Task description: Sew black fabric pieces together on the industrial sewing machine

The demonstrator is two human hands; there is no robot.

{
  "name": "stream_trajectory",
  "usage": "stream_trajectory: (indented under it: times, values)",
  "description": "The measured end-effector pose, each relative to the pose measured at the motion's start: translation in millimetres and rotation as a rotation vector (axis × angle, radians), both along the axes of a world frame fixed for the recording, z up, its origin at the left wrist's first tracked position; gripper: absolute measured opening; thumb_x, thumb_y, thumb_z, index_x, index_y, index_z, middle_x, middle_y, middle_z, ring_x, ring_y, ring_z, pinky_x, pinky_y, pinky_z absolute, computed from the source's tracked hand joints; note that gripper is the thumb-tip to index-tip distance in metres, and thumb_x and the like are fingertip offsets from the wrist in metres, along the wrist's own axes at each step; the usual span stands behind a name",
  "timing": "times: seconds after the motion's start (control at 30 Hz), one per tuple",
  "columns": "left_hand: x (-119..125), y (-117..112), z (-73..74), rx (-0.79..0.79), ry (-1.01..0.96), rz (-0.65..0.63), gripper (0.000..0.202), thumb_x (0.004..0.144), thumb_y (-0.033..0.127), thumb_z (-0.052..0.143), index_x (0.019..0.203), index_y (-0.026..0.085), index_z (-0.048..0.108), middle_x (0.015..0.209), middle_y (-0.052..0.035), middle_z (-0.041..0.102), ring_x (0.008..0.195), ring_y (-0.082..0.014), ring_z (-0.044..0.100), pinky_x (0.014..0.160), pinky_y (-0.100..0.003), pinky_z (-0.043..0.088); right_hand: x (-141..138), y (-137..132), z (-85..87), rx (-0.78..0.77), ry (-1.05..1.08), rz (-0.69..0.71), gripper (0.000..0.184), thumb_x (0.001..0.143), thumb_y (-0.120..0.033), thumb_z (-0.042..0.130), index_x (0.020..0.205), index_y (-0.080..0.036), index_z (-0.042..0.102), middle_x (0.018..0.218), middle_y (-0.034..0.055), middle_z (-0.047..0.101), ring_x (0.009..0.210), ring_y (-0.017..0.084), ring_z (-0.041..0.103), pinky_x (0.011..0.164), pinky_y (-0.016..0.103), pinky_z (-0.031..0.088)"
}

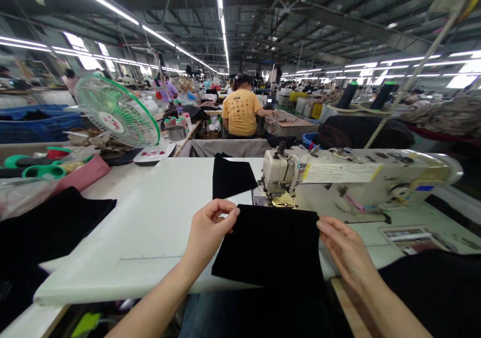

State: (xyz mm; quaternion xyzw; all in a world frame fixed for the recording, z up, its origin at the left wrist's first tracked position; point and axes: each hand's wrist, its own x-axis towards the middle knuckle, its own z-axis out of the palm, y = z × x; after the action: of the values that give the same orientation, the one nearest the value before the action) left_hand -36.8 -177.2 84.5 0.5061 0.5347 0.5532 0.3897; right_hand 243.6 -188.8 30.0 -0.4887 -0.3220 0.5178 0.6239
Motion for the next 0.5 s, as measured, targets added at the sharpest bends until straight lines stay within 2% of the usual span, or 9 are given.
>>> stream_trajectory:
  times: [0.13,0.27,0.5]
  values:
    - [-1,4,1.4,-0.012,-0.043,0.003,0.029,0.061,0.036,0.083,0.07,0.017,0.063,0.072,-0.0014,0.068,0.054,-0.0102,0.054,0.047,-0.021,0.048,-1,-1,5.9,0.073,-0.11,-0.037,0.032,0.057,-0.043,0.089,0.076,-0.02,0.076,0.081,0.0038,0.075,0.083,0.02,0.068,0.087,0.033,0.052]
    - [-5,11,-2.8,-0.027,-0.063,0.039,0.037,0.057,0.037,0.087,0.066,0.019,0.056,0.077,0.0001,0.07,0.052,-0.0095,0.052,0.045,-0.021,0.046,-3,-1,13.2,0.117,-0.234,-0.077,0.028,0.061,-0.044,0.085,0.073,-0.021,0.074,0.075,0.0024,0.072,0.074,0.018,0.063,0.075,0.032,0.051]
    - [-15,11,-12.8,-0.063,0.004,0.06,0.033,0.06,0.033,0.085,0.064,0.02,0.054,0.082,0.0037,0.072,0.051,-0.0093,0.052,0.05,-0.023,0.045,-6,-3,18.7,0.135,-0.223,-0.091,0.026,0.064,-0.042,0.082,0.07,-0.02,0.07,0.071,0.0011,0.068,0.069,0.015,0.058,0.067,0.028,0.048]
